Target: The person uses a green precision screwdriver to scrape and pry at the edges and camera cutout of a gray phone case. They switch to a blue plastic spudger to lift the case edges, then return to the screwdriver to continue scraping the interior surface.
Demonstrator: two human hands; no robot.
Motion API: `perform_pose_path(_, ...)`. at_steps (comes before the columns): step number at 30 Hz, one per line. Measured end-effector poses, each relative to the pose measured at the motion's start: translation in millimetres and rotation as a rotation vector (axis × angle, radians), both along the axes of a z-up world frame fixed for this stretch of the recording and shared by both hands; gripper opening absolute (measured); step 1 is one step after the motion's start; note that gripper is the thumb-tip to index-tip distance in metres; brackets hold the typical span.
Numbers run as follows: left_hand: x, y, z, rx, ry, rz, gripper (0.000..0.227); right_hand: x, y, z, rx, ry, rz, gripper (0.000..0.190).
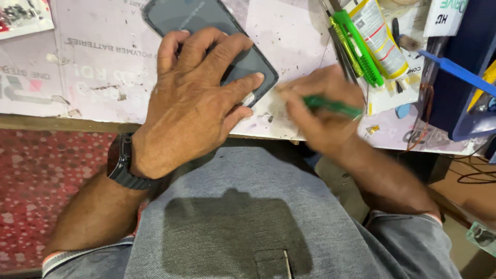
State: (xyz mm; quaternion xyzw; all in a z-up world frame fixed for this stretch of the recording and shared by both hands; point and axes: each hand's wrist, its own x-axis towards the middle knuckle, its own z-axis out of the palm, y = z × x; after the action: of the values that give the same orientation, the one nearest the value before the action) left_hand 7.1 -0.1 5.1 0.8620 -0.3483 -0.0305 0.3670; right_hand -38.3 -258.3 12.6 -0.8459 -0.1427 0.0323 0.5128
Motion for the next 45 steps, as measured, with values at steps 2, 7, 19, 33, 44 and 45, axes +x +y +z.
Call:
perform_pose_path(2, -1, 1, -2, 0.002, 0.003, 0.0, 0.041, 1, 6, -1, 0.118, 0.199, -0.141, 0.012)
perform_pose_path(7, -2, -1, -6, -0.012, -0.022, 0.0, 0.042, 6, 16, 5, 0.038, 0.006, -0.09, 0.017)
perform_pose_path(19, -1, -1, -3, 0.003, -0.026, -0.003, 0.045, 5, 15, 10, 0.059, 0.06, -0.106, 0.018)
perform_pose_path(33, 0, -1, -1, 0.006, -0.012, -0.012, 0.045, -2, 6, 3, 0.028, 0.0, -0.043, 0.015)
perform_pose_path(44, 0, -2, -1, 0.01, -0.007, 0.002, 0.048, 2, 10, 6, -0.192, -0.233, 0.139, 0.018)
perform_pose_path(45, 0, -2, -1, 0.004, -0.012, -0.007, 0.048, 1, 9, 6, -0.104, -0.122, 0.02, 0.018)
